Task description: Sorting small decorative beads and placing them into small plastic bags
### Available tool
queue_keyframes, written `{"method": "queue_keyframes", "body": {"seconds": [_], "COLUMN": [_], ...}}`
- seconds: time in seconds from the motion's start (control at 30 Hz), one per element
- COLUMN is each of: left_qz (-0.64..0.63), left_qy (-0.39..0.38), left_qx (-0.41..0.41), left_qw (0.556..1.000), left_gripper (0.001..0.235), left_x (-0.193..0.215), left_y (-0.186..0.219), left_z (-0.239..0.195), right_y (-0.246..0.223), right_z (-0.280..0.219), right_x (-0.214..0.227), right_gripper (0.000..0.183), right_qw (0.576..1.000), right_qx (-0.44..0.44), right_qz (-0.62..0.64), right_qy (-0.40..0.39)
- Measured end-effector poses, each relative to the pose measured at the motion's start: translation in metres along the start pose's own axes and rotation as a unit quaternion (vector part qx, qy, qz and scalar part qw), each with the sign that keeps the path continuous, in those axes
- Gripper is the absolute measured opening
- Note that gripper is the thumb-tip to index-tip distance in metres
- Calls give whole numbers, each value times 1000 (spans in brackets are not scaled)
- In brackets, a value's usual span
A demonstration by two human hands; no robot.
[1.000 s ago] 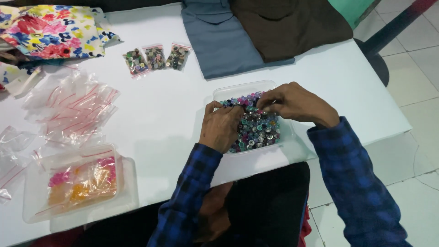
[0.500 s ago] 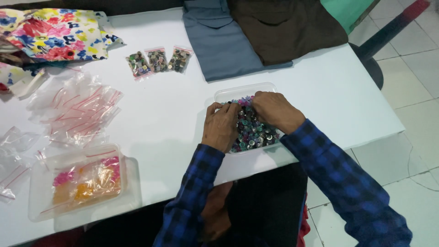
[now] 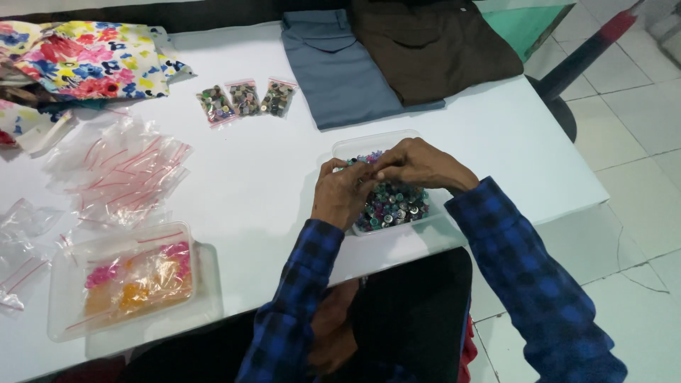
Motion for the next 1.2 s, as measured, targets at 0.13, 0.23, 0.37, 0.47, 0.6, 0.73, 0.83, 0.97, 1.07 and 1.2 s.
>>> {"method": "queue_keyframes", "body": {"seconds": [0.13, 0.23, 0.37, 0.47, 0.6, 0.73, 0.83, 0.97, 1.07, 1.2], "left_qz": [40, 27, 60, 74, 46, 50, 69, 56, 52, 35], "left_qy": [18, -8, -6, -16, -44, -42, -37, -13, -9, -1], "left_qx": [-1, 14, 5, 26, 64, 80, 72, 63, 63, 67], "left_qw": [999, 1000, 998, 997, 996, 995, 994, 996, 997, 997], "left_gripper": [15, 12, 12, 10, 11, 23, 27, 11, 11, 12], "left_x": [0, 2, -6, -1, 9, 1, 3, 6, 0, 1], "left_y": [1, 8, -1, 3, 16, 7, 14, 17, 9, 10], "left_z": [2, 3, -1, -2, 0, 1, 3, 2, 2, 0], "right_y": [2, 1, 1, 34, 51, 60, 61, 51, 45, 59], "right_z": [-1, -6, -6, 21, 40, 39, 32, 21, 27, 48], "right_x": [-1, -4, 5, 9, -9, -17, -10, 4, -5, -25], "right_gripper": [19, 25, 24, 20, 18, 20, 22, 20, 20, 17], "right_qw": [998, 994, 999, 991, 940, 924, 938, 962, 947, 917], "right_qx": [-17, -25, -15, -2, -13, -10, 0, -7, -24, -44], "right_qz": [14, 86, 32, -127, -331, -370, -339, -257, -311, -392], "right_qy": [-55, -61, -17, 50, 85, 94, 69, 86, 73, 66]}}
Point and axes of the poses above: each hand's wrist, its own z-axis towards the middle knuckle, its own x-axis out of the back of the hand, y = z × x, the point moved 5 cm from there along z, towards the middle knuckle, and after that the axes turned 12 degrees about -y, right-handed, at the moved point
